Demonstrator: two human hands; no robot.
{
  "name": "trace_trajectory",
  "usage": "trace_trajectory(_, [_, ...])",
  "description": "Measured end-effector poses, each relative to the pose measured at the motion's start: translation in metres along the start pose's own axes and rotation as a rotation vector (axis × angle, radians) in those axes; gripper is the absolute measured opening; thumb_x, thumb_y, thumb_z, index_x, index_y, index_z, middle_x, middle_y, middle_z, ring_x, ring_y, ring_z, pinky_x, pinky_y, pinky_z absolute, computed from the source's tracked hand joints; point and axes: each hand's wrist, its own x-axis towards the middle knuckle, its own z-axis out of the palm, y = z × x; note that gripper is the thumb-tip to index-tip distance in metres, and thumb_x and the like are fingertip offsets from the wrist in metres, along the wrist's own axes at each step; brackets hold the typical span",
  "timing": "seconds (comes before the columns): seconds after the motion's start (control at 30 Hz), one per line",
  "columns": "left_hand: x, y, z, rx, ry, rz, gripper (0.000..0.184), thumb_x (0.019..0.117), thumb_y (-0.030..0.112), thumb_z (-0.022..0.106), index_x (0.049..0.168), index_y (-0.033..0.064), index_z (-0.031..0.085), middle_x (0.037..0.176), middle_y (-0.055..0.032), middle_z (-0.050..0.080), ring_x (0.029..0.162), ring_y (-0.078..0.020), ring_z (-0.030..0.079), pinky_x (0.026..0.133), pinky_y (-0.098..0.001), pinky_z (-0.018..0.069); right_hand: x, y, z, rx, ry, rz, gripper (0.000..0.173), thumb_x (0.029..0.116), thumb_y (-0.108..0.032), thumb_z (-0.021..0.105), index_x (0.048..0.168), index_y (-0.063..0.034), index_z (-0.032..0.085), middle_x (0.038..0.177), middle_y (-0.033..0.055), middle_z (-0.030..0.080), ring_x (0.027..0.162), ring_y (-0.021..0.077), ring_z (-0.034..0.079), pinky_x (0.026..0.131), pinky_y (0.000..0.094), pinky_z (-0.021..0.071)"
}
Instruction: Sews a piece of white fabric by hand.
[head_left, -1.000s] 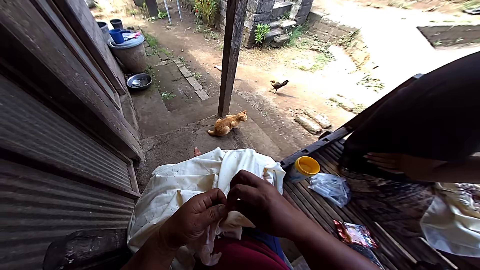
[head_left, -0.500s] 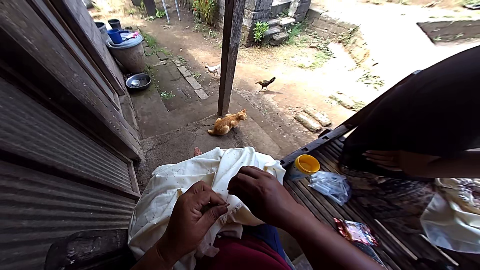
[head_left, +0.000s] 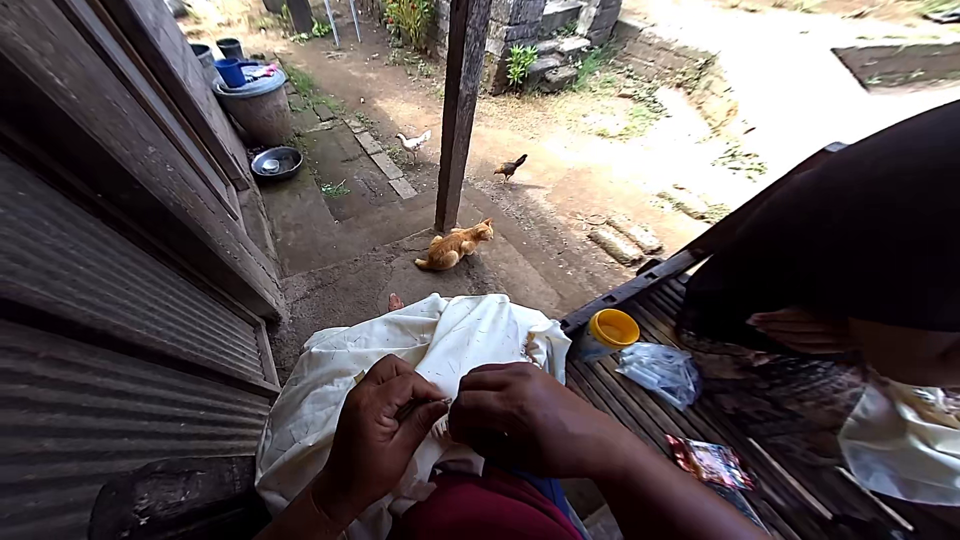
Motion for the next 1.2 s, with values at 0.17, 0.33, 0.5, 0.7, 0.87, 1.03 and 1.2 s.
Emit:
trace_trajectory(0.17, [0.0,0.001,0.003,-0.02,-0.017,0.029,0.014,0.0949,0.024,0.073,0.092,0.0098,0.074,0.093,0.0016,0.061,0.087,0.0006,0.059,0.075,-0.0118,0.0504,0.004,0.0,0.006,-0.202,0.09,0.217,0.014,0.0984,-0.016,0.056,0.089,-0.0106,0.065,0.077,0.0032,0.063,0.066,0.0155,0.064,0.055,0.0313,0.0523])
trace_trajectory(0.33, [-0.002,-0.002,0.006,0.035,0.019,0.038,0.017,0.0936,0.025,0.073,0.09,0.0092,0.072,0.091,0.0015,0.06,0.084,0.0035,0.057,0.072,-0.0087,0.0489,0.005,-0.005,-0.001,-0.056,-0.006,0.019,0.016,0.1003,-0.016,0.058,0.089,-0.0097,0.067,0.075,0.0038,0.062,0.069,0.0158,0.063,0.059,0.029,0.0512])
trace_trajectory(0.5, [0.0,-0.002,0.004,0.021,0.071,0.041,0.008,0.09,0.018,0.075,0.089,0.0102,0.073,0.094,0.0013,0.063,0.088,0.0009,0.061,0.075,-0.0107,0.0521,0.005,-0.002,0.003,-0.194,0.015,0.26,0.014,0.0968,-0.017,0.058,0.088,-0.0103,0.067,0.077,0.0036,0.065,0.065,0.0162,0.065,0.053,0.0331,0.0526])
trace_trajectory(0.7, [-0.002,-0.001,0.006,-0.016,0.014,0.046,0.015,0.0938,0.025,0.074,0.092,0.0099,0.074,0.094,0.0018,0.061,0.086,0.0027,0.058,0.073,-0.0098,0.0502,0.01,-0.008,0.002,-0.182,0.059,0.176,0.016,0.0991,-0.017,0.056,0.089,-0.01,0.065,0.076,0.004,0.064,0.065,0.0161,0.064,0.053,0.0316,0.0514])
trace_trajectory(0.87, [0.002,-0.003,0.001,-0.016,0.075,0.035,0.014,0.0932,0.023,0.073,0.09,0.0091,0.073,0.094,0.0017,0.061,0.085,0.002,0.059,0.072,-0.0102,0.0508,0.009,-0.007,-0.001,-0.118,-0.031,0.083,0.016,0.0982,-0.016,0.058,0.085,-0.0104,0.066,0.072,0.0031,0.061,0.063,0.0159,0.061,0.052,0.0314,0.0484])
trace_trajectory(1.03, [0.0,-0.002,0.004,-0.022,0.03,0.049,0.01,0.0933,0.021,0.073,0.091,0.0102,0.073,0.095,0.0012,0.062,0.087,0.001,0.06,0.074,-0.0111,0.0513,0.012,-0.006,0.003,-0.25,0.033,0.257,0.016,0.0974,-0.018,0.056,0.086,-0.0107,0.065,0.074,0.0038,0.064,0.062,0.0167,0.064,0.05,0.0333,0.0504])
trace_trajectory(1.2, [-0.001,-0.004,0.003,-0.01,0.03,0.049,0.019,0.0967,0.03,0.071,0.093,0.0112,0.072,0.096,0.0026,0.062,0.089,0.002,0.059,0.076,-0.0116,0.0503,0.011,-0.01,0.0,-0.1,0.016,0.07,0.015,0.0997,-0.015,0.057,0.089,-0.0097,0.066,0.074,0.0037,0.062,0.065,0.0156,0.061,0.054,0.03,0.0492])
